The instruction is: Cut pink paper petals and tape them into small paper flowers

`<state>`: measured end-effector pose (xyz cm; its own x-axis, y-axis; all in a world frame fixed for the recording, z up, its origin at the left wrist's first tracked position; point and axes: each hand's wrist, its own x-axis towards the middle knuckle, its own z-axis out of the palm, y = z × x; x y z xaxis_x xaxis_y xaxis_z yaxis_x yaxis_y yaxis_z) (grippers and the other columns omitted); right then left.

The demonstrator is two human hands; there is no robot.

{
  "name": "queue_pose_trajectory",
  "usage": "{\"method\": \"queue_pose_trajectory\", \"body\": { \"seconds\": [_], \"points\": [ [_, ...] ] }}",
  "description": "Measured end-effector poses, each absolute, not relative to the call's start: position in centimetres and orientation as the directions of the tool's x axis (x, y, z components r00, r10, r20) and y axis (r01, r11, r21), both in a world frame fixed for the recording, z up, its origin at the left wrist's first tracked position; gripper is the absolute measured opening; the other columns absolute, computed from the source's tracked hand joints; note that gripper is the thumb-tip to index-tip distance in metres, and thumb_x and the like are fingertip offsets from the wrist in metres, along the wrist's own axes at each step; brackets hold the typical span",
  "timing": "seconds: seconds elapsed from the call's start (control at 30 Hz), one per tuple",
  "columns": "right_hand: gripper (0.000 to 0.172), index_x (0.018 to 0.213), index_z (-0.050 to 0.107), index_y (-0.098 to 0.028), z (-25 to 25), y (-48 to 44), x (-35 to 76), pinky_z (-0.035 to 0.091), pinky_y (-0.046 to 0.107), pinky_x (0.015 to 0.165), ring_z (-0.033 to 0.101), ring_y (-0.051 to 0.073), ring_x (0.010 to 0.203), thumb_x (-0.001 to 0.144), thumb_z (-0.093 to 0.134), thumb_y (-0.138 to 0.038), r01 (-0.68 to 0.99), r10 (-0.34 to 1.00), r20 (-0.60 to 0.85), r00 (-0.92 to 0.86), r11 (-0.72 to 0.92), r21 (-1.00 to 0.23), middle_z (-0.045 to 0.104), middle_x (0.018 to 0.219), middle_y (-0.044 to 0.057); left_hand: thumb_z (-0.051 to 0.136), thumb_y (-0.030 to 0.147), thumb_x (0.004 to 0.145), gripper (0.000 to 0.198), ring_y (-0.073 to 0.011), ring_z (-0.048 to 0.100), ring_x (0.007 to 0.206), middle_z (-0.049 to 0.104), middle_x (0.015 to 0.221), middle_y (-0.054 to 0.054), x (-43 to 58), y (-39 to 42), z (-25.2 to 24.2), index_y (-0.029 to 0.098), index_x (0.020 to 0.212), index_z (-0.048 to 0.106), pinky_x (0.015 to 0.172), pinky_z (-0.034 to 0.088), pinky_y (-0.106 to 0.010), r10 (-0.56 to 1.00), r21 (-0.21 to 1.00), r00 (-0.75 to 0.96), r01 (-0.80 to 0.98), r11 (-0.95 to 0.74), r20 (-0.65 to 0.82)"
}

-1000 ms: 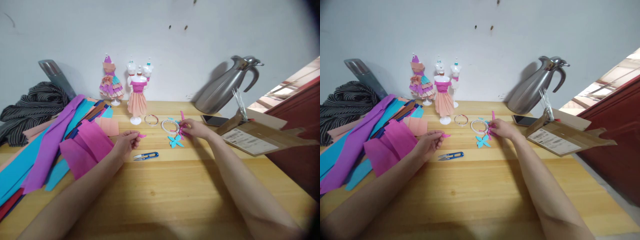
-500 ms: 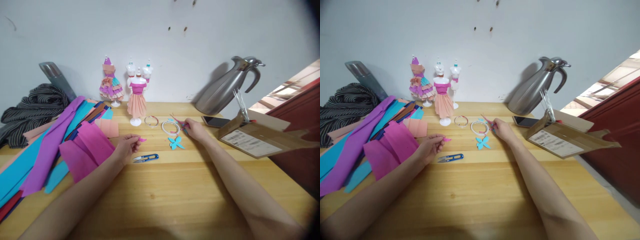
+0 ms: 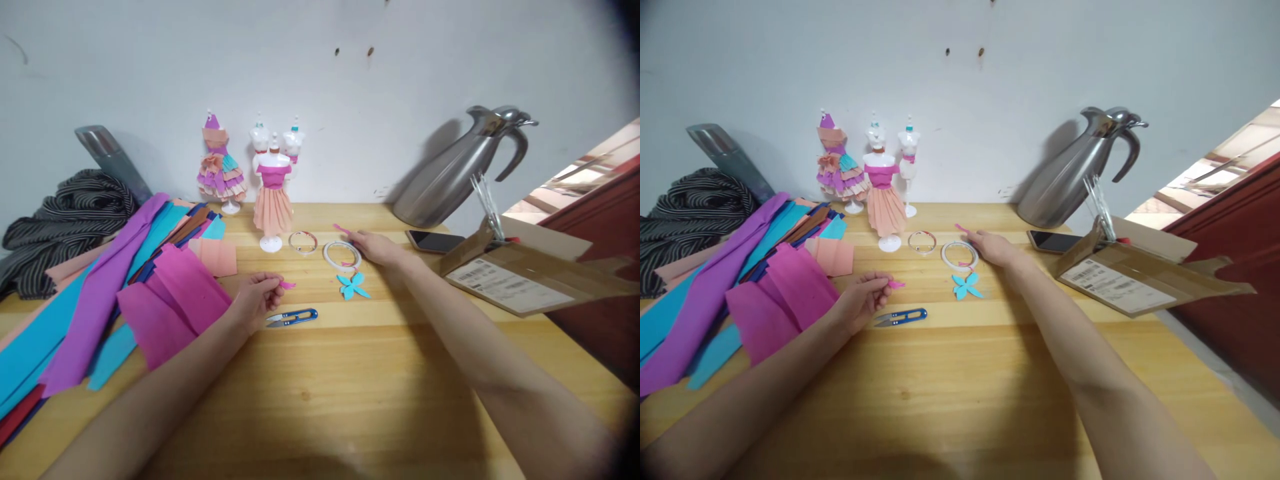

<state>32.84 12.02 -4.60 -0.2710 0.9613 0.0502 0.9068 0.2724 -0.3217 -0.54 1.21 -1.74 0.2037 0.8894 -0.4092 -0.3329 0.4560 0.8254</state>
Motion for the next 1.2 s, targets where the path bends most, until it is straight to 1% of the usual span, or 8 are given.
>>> {"method": "queue_pose_trajectory", "body": {
  "seconds": [0.13, 0.27, 0.37, 0.5, 0.63, 0.77, 1.0, 1.2],
  "points": [
    [0.024, 0.082, 0.059, -0.019, -4.9, 10.7, 33.4, 0.039, 0.031, 0.066, 0.049, 0.018, 0.066, 0.08, 0.05, -0.041, 0.79, 0.981, 0.181, -0.064, 0.161, -0.592, 0.06, 0.073, 0.007, 0.067, 0.018, 0.065, 0.011, -0.0049, 0.045, 0.039, 0.057, 0.052, 0.0, -0.5, 1.1, -1.6, 0.012, 0.071, 0.06, 0.04, 0.027, -0.017, 0.881, 0.826, 0.236, -0.312, 0.469, -0.411],
    [0.028, 0.078, 0.042, -0.024, -2.9, 8.0, 32.6, 0.03, 0.027, 0.048, 0.028, 0.012, 0.046, 0.085, 0.029, -0.047, 0.662, 0.984, 0.177, 0.016, 0.122, -0.74, 0.045, 0.061, -0.001, 0.057, 0.016, 0.064, 0.002, -0.0051, 0.04, 0.035, 0.052, 0.048, 0.002, -0.5, 1.0, -1.3, 0.014, 0.065, 0.056, 0.037, 0.021, -0.018, 0.866, 0.834, 0.274, -0.261, 0.485, -0.418],
    [0.024, 0.074, 0.035, -0.025, -1.0, 5.0, 30.0, 0.018, 0.025, 0.044, 0.013, 0.01, 0.044, 0.077, 0.043, -0.047, 0.123, 1.0, 0.016, -0.007, 0.017, -0.992, 0.031, 0.055, -0.006, 0.051, 0.014, 0.061, 0.004, -0.0056, 0.043, 0.037, 0.058, 0.055, -0.002, -0.2, 0.8, -0.9, 0.014, 0.057, 0.05, 0.037, 0.024, -0.018, 0.853, 0.834, 0.321, -0.246, 0.494, -0.411],
    [0.022, 0.081, 0.039, -0.023, -0.2, 1.8, 25.0, 0.011, 0.023, 0.042, 0.008, 0.005, 0.041, 0.07, 0.05, -0.039, -0.2, 0.946, -0.237, -0.22, -0.281, -0.939, 0.047, 0.063, -0.004, 0.053, 0.012, 0.062, 0.002, -0.0061, 0.045, 0.038, 0.062, 0.062, -0.005, 0.5, 0.2, -0.3, 0.014, 0.062, 0.052, 0.037, 0.025, -0.019, 0.823, 0.835, 0.354, -0.167, 0.524, -0.445],
    [0.03, 0.08, 0.041, -0.022, -1.5, 0.5, 20.8, 0.005, 0.02, 0.037, 0.009, 0.002, 0.036, 0.067, 0.062, -0.039, -0.35, 0.872, -0.265, -0.412, -0.42, -0.838, 0.048, 0.059, -0.007, 0.064, 0.025, 0.07, 0.013, -0.0055, 0.04, 0.034, 0.054, 0.052, 0.002, 0.8, -0.5, -0.1, 0.015, 0.072, 0.055, 0.036, 0.02, -0.019, 0.809, 0.847, 0.435, -0.168, 0.504, -0.395],
    [0.039, 0.07, 0.041, -0.021, -2.5, 0.0, 18.8, 0.007, 0.017, 0.034, 0.013, 0.002, 0.034, 0.068, 0.07, -0.047, -0.335, 0.84, -0.215, -0.498, -0.415, -0.846, 0.037, 0.046, -0.01, 0.068, 0.044, 0.071, 0.032, -0.0036, 0.035, 0.032, 0.051, 0.049, 0.003, 0.5, -0.5, -0.5, 0.015, 0.066, 0.056, 0.035, 0.019, -0.019, 0.826, 0.903, 0.499, -0.172, 0.393, -0.264],
    [0.031, 0.065, 0.044, -0.021, -2.8, -1.1, 17.4, 0.012, 0.017, 0.034, 0.026, 0.003, 0.033, 0.062, 0.075, -0.022, -0.293, 0.877, -0.193, -0.44, -0.344, -0.892, 0.045, 0.047, -0.008, 0.066, 0.034, 0.07, 0.031, -0.004, 0.034, 0.031, 0.043, 0.036, 0.003, 0.2, 0.3, -1.7, 0.014, 0.05, 0.053, 0.036, 0.018, -0.019, 0.869, 0.927, 0.425, -0.151, 0.343, -0.252],
    [0.025, 0.079, 0.057, -0.02, -3.6, -1.2, 18.4, 0.013, 0.016, 0.035, 0.028, 0.003, 0.037, 0.061, 0.072, -0.029, -0.304, 0.962, -0.152, -0.228, -0.219, -0.927, 0.048, 0.051, -0.006, 0.065, 0.027, 0.069, 0.025, -0.0031, 0.037, 0.032, 0.05, 0.047, 0.002, 0.3, 0.4, -2.0, 0.013, 0.052, 0.054, 0.035, 0.016, -0.02, 0.905, 0.913, 0.36, -0.247, 0.325, -0.225]
  ]
}}
